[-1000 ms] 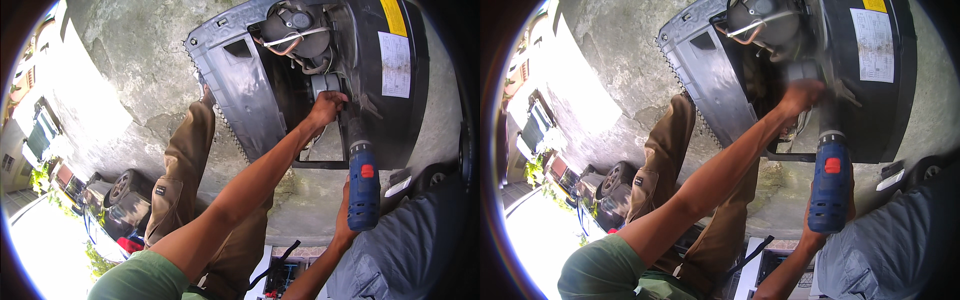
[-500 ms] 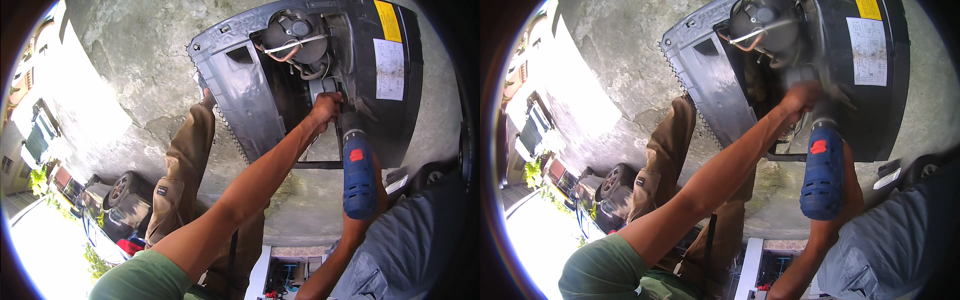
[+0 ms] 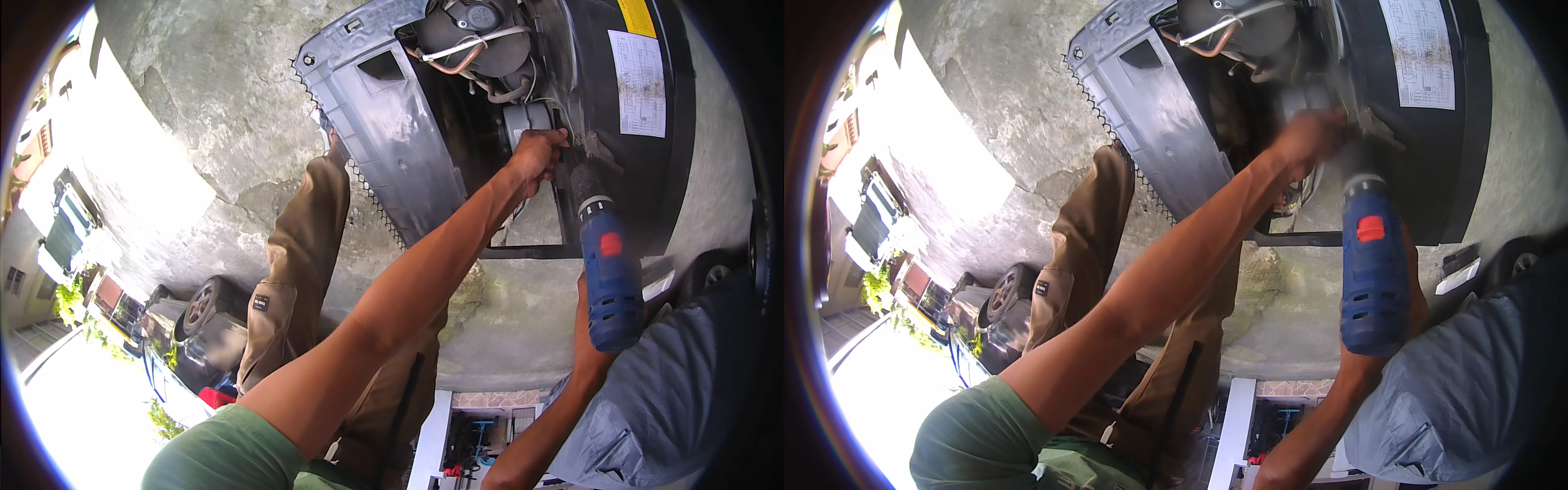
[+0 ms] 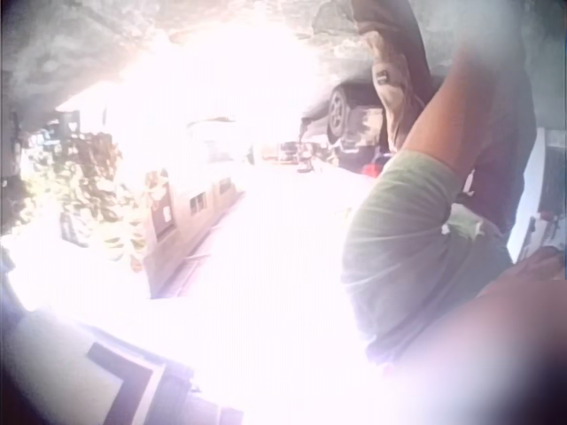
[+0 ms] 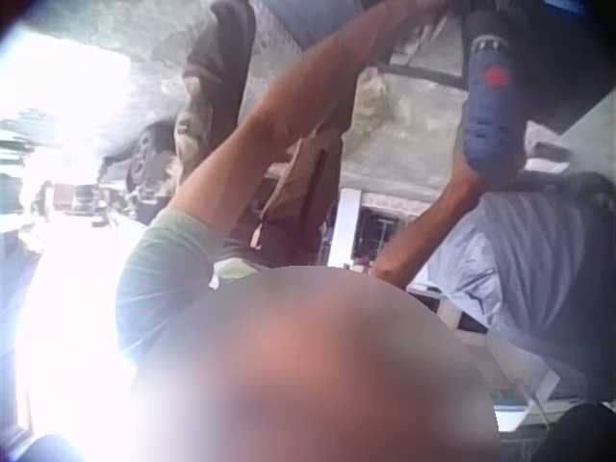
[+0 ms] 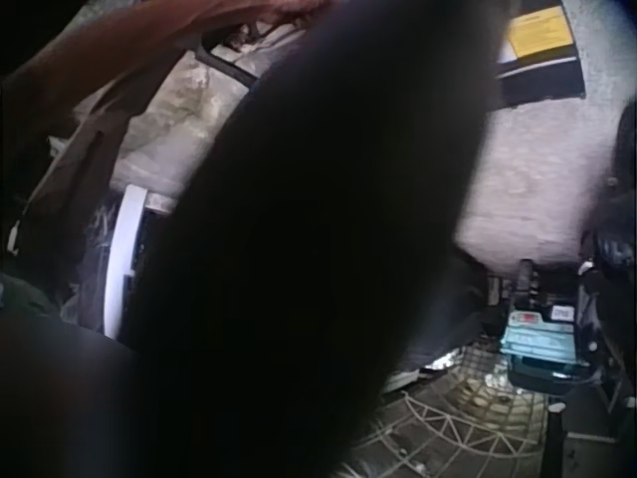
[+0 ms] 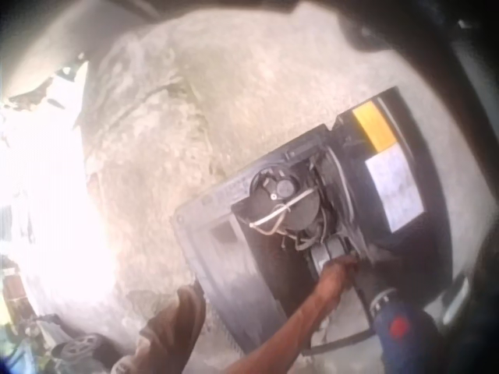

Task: The person uses a cordless drill to remove screws from a large appliance, detaches a white plastic cover, and then removes the main housing to expose the internal fan and motor. The person continues to remove additional screws and components from the exposed interior.

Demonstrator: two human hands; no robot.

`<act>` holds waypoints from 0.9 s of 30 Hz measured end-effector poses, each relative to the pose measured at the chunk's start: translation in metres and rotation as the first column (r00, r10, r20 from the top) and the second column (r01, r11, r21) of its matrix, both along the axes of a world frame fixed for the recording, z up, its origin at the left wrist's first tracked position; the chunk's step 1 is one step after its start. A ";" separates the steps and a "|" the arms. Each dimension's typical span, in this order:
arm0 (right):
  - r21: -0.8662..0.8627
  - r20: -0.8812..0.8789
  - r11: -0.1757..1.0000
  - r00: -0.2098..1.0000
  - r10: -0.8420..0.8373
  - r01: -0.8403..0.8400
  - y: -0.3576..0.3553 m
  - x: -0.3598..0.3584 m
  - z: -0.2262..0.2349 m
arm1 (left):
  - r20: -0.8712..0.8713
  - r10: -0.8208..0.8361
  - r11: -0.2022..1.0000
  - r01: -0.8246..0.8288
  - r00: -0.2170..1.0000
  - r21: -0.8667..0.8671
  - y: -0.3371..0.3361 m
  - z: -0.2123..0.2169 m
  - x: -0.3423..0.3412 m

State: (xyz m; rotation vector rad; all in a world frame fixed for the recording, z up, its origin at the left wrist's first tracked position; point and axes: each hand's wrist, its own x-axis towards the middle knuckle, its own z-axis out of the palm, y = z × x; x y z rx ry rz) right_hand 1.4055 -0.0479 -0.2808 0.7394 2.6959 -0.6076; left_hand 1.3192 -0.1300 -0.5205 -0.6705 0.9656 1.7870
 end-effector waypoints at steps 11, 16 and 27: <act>0.091 -0.132 0.981 0.975 0.180 -0.169 0.009 0.011 -0.002 | 0.242 0.092 0.993 -0.108 0.966 0.053 0.001 0.013 -0.003; 0.068 -0.148 0.988 0.978 0.145 -0.136 0.003 0.006 -0.002 | 0.227 0.051 0.997 -0.064 0.972 0.049 -0.007 0.024 -0.003; -0.108 -0.150 0.994 0.988 -0.028 0.011 -0.018 -0.012 0.017 | 0.202 0.022 0.999 -0.014 0.979 -0.038 -0.013 0.045 -0.006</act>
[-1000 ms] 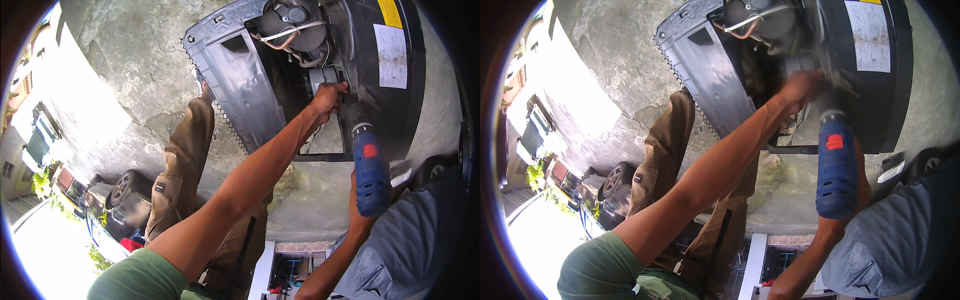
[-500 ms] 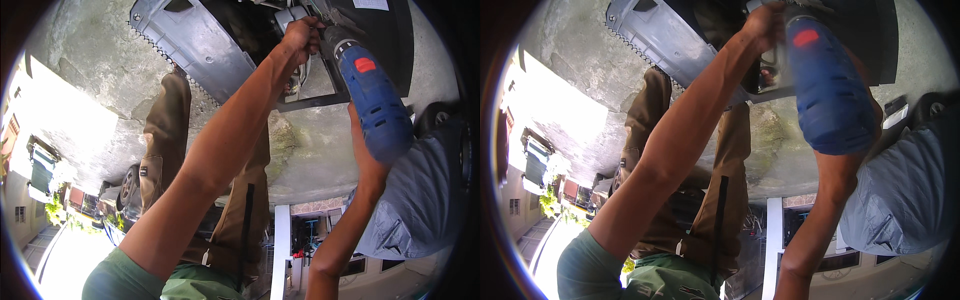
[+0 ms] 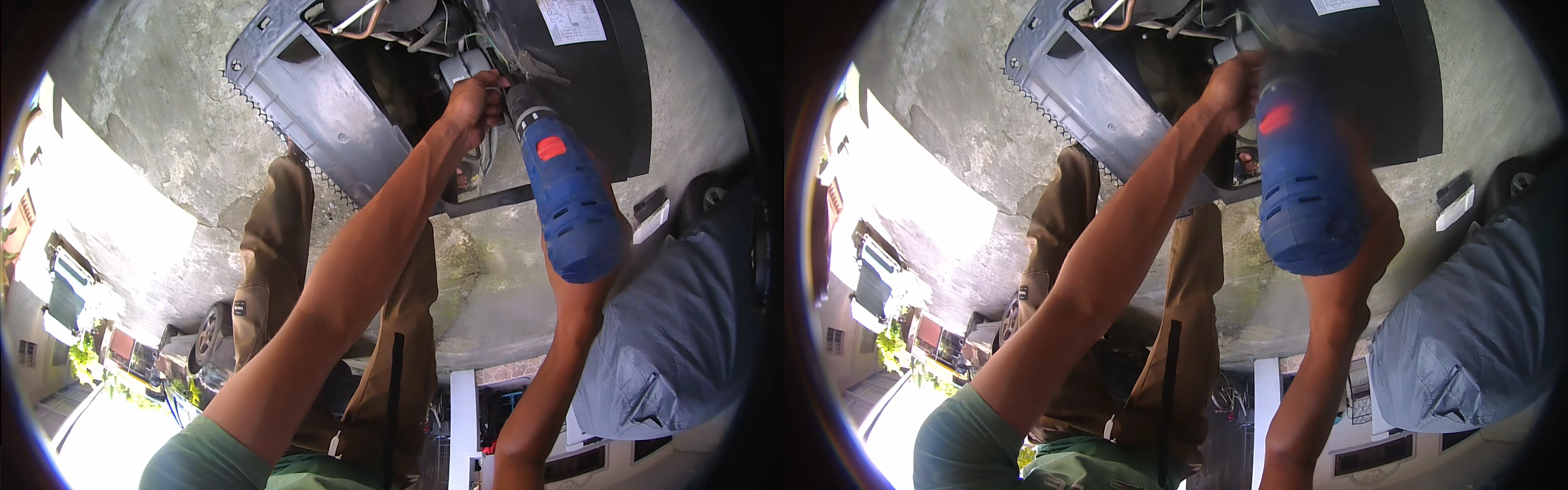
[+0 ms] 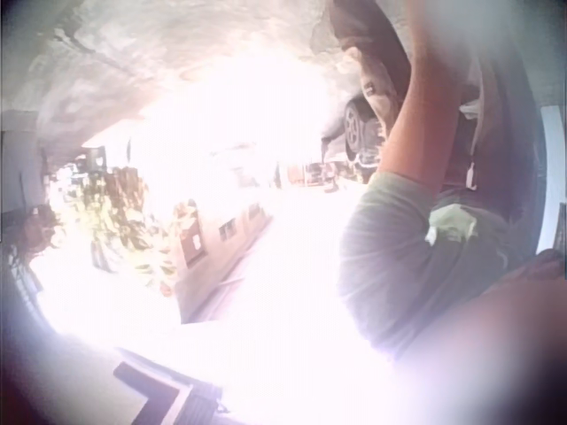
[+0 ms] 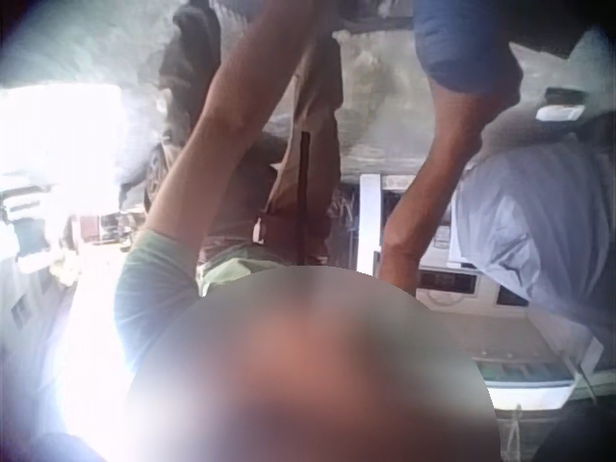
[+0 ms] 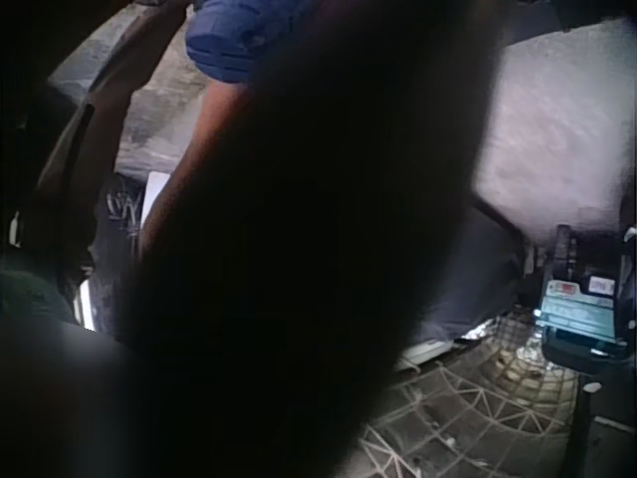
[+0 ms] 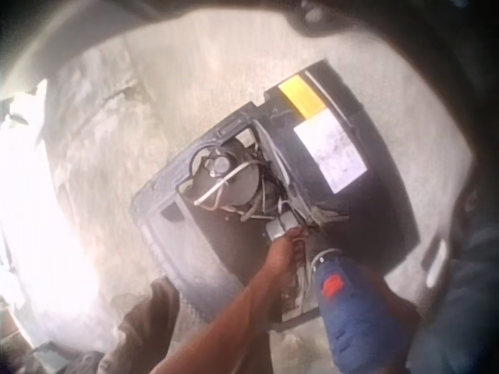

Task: The person uses a cordless drill to remove screws from a large appliance, detaches a white plastic cover, and then removes the main housing to expose the internal fan and motor. The person continues to remove additional screws and components from the exposed interior.

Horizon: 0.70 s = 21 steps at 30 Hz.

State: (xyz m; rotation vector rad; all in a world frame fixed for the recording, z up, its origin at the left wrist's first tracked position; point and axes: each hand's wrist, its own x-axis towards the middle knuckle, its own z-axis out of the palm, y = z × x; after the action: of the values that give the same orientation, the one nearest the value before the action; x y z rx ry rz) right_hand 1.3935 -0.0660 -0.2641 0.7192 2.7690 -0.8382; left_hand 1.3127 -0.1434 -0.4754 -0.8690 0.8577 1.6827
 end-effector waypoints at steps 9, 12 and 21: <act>-0.093 0.166 0.972 0.966 -0.198 0.216 -0.010 -0.009 0.007 | 0.056 0.000 0.995 -0.006 0.998 0.100 -0.005 -0.018 0.008; -0.028 0.132 0.988 0.980 -0.148 0.153 -0.008 -0.009 0.007 | 0.049 -0.015 0.993 0.009 0.999 0.115 -0.003 -0.028 0.012; -0.004 0.079 0.996 0.992 -0.094 0.095 0.001 0.008 -0.002 | 0.031 -0.075 0.993 0.072 0.997 0.096 -0.001 -0.031 0.007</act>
State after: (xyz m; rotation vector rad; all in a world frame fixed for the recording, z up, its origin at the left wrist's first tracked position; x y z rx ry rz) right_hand 1.4017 -0.0650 -0.2656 0.8685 2.6795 -0.8188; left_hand 1.3197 -0.1442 -0.5068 -0.7907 0.7705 1.6263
